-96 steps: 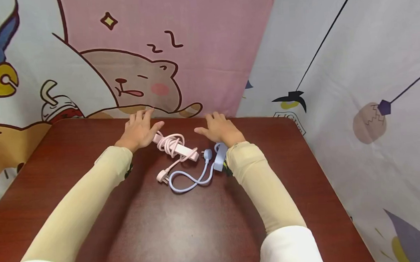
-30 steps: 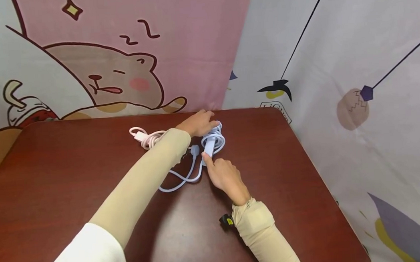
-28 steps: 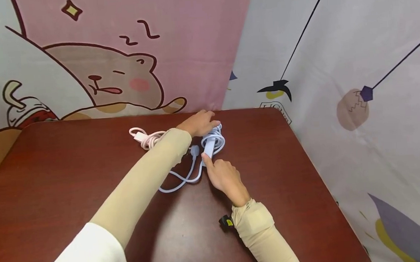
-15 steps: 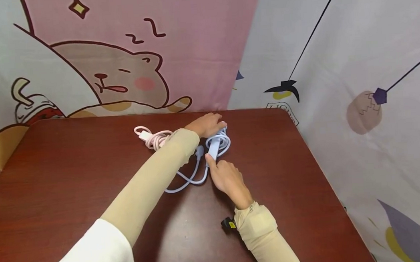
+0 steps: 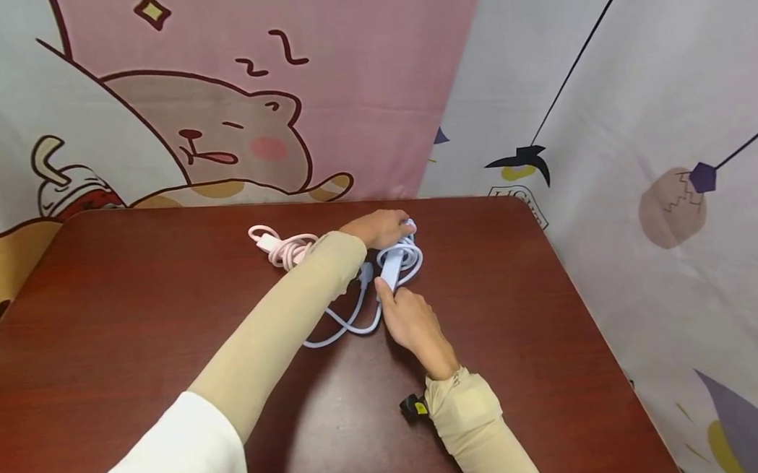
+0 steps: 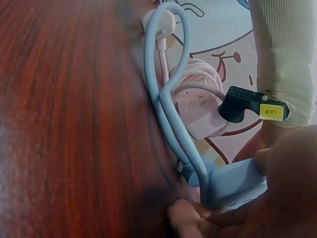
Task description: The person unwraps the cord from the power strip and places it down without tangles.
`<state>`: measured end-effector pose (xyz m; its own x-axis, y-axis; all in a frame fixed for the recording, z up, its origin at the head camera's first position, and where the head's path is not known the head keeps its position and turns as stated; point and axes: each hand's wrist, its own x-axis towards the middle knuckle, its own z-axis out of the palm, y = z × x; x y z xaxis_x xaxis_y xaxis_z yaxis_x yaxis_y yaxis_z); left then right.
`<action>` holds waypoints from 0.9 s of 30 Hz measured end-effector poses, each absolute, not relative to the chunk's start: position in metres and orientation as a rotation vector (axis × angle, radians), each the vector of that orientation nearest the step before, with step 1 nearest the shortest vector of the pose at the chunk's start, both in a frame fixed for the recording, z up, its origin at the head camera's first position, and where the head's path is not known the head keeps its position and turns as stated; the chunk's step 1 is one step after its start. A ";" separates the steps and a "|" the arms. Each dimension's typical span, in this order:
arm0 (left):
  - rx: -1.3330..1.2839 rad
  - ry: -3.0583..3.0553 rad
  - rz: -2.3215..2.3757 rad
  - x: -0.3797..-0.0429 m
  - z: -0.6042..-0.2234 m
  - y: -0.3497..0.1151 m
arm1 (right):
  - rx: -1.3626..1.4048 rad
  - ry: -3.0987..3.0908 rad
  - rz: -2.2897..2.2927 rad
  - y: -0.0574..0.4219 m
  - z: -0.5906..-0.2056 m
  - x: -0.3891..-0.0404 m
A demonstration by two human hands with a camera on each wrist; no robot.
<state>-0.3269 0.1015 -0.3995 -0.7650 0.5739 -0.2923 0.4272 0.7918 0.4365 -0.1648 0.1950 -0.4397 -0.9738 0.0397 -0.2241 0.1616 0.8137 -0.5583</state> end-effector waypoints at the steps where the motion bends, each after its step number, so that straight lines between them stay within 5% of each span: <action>1: 0.755 2.564 0.485 -0.327 -0.399 0.102 | 0.154 2.792 -0.920 0.195 -0.440 -0.165; 17: 0.672 2.574 0.670 -0.329 -0.399 0.096 | 0.183 2.719 -1.151 0.214 -0.431 -0.168; 27: 0.476 2.477 1.244 -0.327 -0.387 0.083 | 0.232 2.828 -1.251 0.219 -0.429 -0.169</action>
<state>-0.3265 0.0829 -0.3869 -0.8907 0.4328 -0.1390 0.1470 0.5635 0.8129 -0.1694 0.2193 -0.4291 -0.9880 0.1197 -0.0975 0.1527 0.6636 -0.7324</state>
